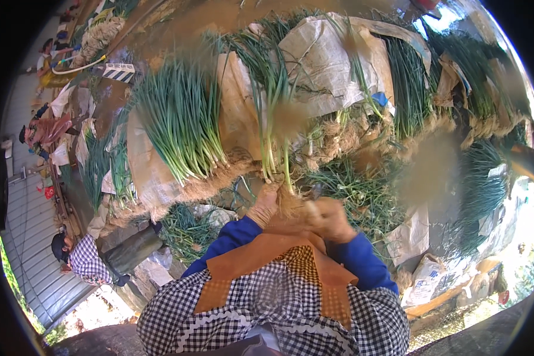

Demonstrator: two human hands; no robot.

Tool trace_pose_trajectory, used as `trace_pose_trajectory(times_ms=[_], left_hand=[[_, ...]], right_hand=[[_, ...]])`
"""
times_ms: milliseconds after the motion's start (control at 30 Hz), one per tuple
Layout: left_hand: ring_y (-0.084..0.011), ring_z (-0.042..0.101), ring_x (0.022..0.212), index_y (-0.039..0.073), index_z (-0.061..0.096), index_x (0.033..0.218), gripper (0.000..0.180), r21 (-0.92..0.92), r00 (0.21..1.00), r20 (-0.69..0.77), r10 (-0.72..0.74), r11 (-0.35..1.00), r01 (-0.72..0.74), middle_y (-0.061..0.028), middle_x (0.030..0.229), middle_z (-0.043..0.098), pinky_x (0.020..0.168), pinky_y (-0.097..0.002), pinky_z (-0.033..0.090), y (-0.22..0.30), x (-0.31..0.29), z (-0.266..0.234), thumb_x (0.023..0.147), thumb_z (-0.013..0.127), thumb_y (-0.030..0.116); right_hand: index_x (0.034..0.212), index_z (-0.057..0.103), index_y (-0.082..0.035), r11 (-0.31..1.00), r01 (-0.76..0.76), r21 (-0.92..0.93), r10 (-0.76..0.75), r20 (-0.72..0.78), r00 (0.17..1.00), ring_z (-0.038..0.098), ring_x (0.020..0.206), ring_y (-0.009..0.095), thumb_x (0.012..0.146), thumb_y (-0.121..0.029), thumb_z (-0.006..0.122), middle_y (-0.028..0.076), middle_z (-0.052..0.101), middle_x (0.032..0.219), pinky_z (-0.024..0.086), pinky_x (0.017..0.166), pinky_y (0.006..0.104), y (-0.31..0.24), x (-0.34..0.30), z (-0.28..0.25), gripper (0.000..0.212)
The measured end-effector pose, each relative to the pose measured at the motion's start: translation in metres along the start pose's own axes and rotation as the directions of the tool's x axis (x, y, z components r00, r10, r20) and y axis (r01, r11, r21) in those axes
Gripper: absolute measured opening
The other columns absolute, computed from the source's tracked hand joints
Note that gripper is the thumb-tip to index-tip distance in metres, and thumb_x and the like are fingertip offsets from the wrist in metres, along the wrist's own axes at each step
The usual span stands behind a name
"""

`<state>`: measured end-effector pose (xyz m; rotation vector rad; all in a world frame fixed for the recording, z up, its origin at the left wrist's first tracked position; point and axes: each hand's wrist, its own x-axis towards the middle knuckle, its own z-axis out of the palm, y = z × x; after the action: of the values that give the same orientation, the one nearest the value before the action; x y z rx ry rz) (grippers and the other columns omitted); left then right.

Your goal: The person cleans bunches of spring onions by hand, removing loose soil and outer layers from the roots and stalks before setting them aside.

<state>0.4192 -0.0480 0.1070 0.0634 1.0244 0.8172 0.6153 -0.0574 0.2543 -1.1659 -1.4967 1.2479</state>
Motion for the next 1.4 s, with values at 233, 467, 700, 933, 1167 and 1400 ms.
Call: trace_pose_trajectory(times_ms=[233, 467, 700, 933, 1167, 1400], left_hand=[[-0.0228, 0.06, 0.08, 0.006, 0.056, 0.096, 0.018, -0.246, 1.0, -0.02, 0.019, 0.969, -0.024, -0.007, 0.085, 0.06, 0.071, -0.0413, 0.053, -0.007, 0.007, -0.02, 0.09, 0.05, 0.021], [-0.024, 0.059, 0.085, 0.004, 0.055, 0.097, 0.017, -0.218, 0.999, 0.049, 0.0, 0.976, 0.011, -0.0082, 0.09, 0.059, 0.077, -0.0391, 0.052, 0.012, -0.014, -0.008, 0.092, 0.046, 0.018], [-0.0214, 0.058, 0.091, 0.003, 0.053, 0.11, 0.028, -0.101, 0.992, 0.103, -0.067, 0.992, 0.077, -0.0107, 0.102, 0.059, 0.078, -0.0313, 0.049, 0.011, -0.024, -0.042, 0.092, 0.041, 0.021], [-0.0191, 0.059, 0.083, 0.003, 0.053, 0.109, 0.028, 0.101, 0.94, 0.265, -0.213, 0.976, 0.193, -0.0095, 0.099, 0.06, 0.07, -0.0308, 0.05, 0.026, -0.06, -0.005, 0.092, 0.041, 0.022], [-0.018, 0.059, 0.081, 0.003, 0.052, 0.11, 0.027, 0.313, 0.976, 0.169, -0.14, 0.946, 0.081, -0.0081, 0.097, 0.06, 0.065, -0.0285, 0.05, 0.03, -0.054, -0.015, 0.092, 0.042, 0.02], [-0.0165, 0.059, 0.077, 0.002, 0.053, 0.11, 0.026, 0.176, 1.0, -0.004, -0.029, 0.984, 0.03, -0.0071, 0.094, 0.061, 0.06, -0.0256, 0.05, 0.024, -0.048, -0.016, 0.091, 0.044, 0.019]], right_hand=[[0.073, 0.05, -0.007, 0.962, -0.256, -0.094, 0.158, -0.574, 0.804, 0.046, 0.051, 0.019, 0.086, -0.028, 0.051, 0.004, 0.049, 0.06, 0.038, 0.048, 0.0332, 0.088, -0.05, -0.144, 0.025], [0.121, 0.05, -0.006, 0.568, -0.799, 0.199, 0.721, 0.348, 0.599, 0.058, 0.088, 0.023, 0.091, -0.051, 0.03, 0.011, 0.058, 0.113, 0.045, 0.078, 0.0352, 0.145, 0.009, 0.004, 0.058], [0.105, 0.06, -0.001, 0.032, -0.339, 0.94, 0.313, 0.313, 0.897, 0.057, 0.088, 0.012, 0.09, -0.034, 0.047, 0.007, 0.062, 0.096, 0.047, 0.077, 0.0297, 0.111, 0.046, 0.077, 0.039], [0.096, 0.063, -0.004, 0.826, -0.364, 0.43, 0.397, 0.016, 0.918, 0.056, 0.095, 0.021, 0.09, -0.037, 0.044, 0.01, 0.061, 0.095, 0.044, 0.083, 0.0349, 0.082, 0.041, 0.064, 0.038], [0.098, 0.062, -0.012, 0.803, -0.264, -0.534, 0.326, 0.024, 0.945, 0.059, 0.079, 0.03, 0.08, -0.033, 0.052, 0.013, 0.062, 0.08, 0.047, 0.069, 0.0375, 0.093, 0.05, 0.085, 0.029], [0.109, 0.054, 0.001, 0.685, -0.347, 0.641, 0.394, 0.075, 0.916, 0.059, 0.064, 0.016, 0.087, -0.019, 0.056, 0.007, 0.059, 0.087, 0.05, 0.055, 0.0298, 0.066, -0.041, -0.006, 0.031]])
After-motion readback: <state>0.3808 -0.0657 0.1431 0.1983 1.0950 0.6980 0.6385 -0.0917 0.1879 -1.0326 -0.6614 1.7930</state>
